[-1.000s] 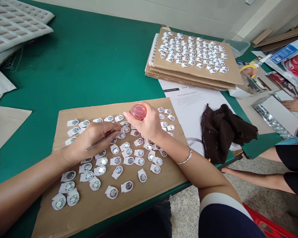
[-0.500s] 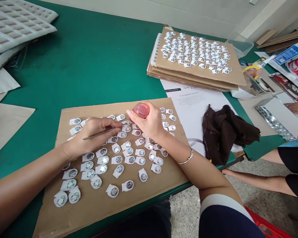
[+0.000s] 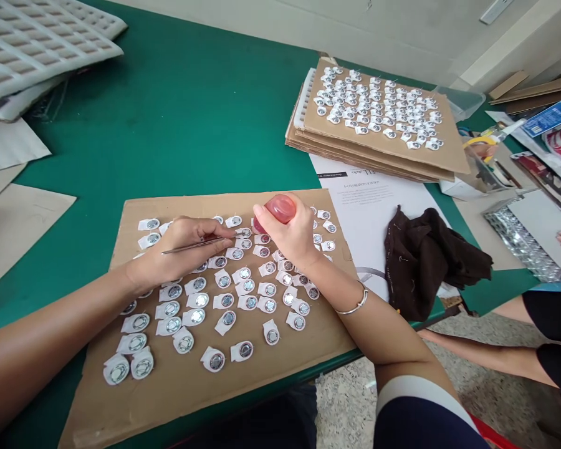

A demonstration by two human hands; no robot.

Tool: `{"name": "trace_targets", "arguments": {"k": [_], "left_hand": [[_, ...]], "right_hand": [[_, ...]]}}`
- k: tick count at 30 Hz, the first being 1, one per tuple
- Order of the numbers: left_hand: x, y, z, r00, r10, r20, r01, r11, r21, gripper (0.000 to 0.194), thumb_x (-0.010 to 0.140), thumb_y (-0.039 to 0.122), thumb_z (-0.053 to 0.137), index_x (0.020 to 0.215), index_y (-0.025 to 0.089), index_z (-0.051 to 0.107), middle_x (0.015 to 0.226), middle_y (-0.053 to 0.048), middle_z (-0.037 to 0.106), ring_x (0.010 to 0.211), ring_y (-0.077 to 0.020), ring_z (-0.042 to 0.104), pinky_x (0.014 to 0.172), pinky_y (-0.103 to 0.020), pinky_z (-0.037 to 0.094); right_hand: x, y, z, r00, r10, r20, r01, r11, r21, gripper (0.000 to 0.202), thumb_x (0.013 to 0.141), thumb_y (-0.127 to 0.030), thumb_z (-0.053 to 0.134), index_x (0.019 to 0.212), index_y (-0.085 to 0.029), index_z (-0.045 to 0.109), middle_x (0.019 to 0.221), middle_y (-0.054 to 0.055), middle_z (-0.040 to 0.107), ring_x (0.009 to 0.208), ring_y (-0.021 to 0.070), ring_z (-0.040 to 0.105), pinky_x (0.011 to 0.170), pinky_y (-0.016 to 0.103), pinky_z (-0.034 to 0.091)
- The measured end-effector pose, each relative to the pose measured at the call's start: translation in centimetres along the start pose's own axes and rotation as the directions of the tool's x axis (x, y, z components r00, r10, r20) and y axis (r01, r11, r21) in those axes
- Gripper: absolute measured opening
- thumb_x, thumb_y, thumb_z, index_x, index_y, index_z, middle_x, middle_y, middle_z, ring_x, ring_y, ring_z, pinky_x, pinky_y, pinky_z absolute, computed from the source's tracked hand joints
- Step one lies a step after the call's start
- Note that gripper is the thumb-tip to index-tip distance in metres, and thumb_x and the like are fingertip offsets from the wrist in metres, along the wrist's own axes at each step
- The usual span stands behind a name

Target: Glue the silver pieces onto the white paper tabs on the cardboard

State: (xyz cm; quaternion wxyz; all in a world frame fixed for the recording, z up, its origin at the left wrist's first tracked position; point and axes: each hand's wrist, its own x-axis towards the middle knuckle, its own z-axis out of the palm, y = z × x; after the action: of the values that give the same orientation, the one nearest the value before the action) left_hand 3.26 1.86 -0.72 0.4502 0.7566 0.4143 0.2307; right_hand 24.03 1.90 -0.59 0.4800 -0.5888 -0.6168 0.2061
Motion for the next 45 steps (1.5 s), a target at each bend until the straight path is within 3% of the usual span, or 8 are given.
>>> {"name": "trace_targets", "arguments": {"k": [17,24,45], "left_hand": [[0.0,-0.7,0.1,0.999,0.041,0.004,-0.041,0.999,-0.033,0.015,0.083,0.022,0.053,0.09,0.016,0.065,0.071,-0.001,0.063,0.058,-0.0085,0.052,0.05,-0.02,0.04],[0.4,-0.7,0.2,0.999,-0.028,-0.014,0.028,0.998,-0.056,0.018,0.083,0.03,0.057,0.088,0.015,0.066,0.075,-0.003,0.066,0.062,-0.0106,0.058,0.051,-0.021,0.044],[0.9,-1.0,-0.1,0.993,-0.113,-0.027,0.107,0.983,-0.148,0.015,0.078,0.028,0.062,0.085,0.017,0.069,0.074,-0.002,0.068,0.058,-0.0098,0.059,0.047,-0.019,0.044]], "right_hand": [[-0.1,0.4,0.2,1.0,-0.028,0.01,0.028,0.999,-0.022,0.027,0.074,-0.047,0.064,0.071,-0.021,0.056,0.066,0.0,0.061,0.058,0.0145,0.06,0.058,0.033,0.055],[-0.1,0.3,0.2,0.999,-0.032,0.015,0.032,0.999,-0.011,0.026,0.074,-0.046,0.065,0.072,-0.021,0.057,0.066,0.0,0.062,0.06,0.0149,0.061,0.063,0.034,0.056],[-0.5,-0.1,0.3,0.995,-0.089,0.039,0.09,0.995,-0.044,0.025,0.076,-0.046,0.063,0.074,-0.022,0.056,0.07,0.001,0.064,0.065,0.0151,0.062,0.062,0.032,0.054]]}}
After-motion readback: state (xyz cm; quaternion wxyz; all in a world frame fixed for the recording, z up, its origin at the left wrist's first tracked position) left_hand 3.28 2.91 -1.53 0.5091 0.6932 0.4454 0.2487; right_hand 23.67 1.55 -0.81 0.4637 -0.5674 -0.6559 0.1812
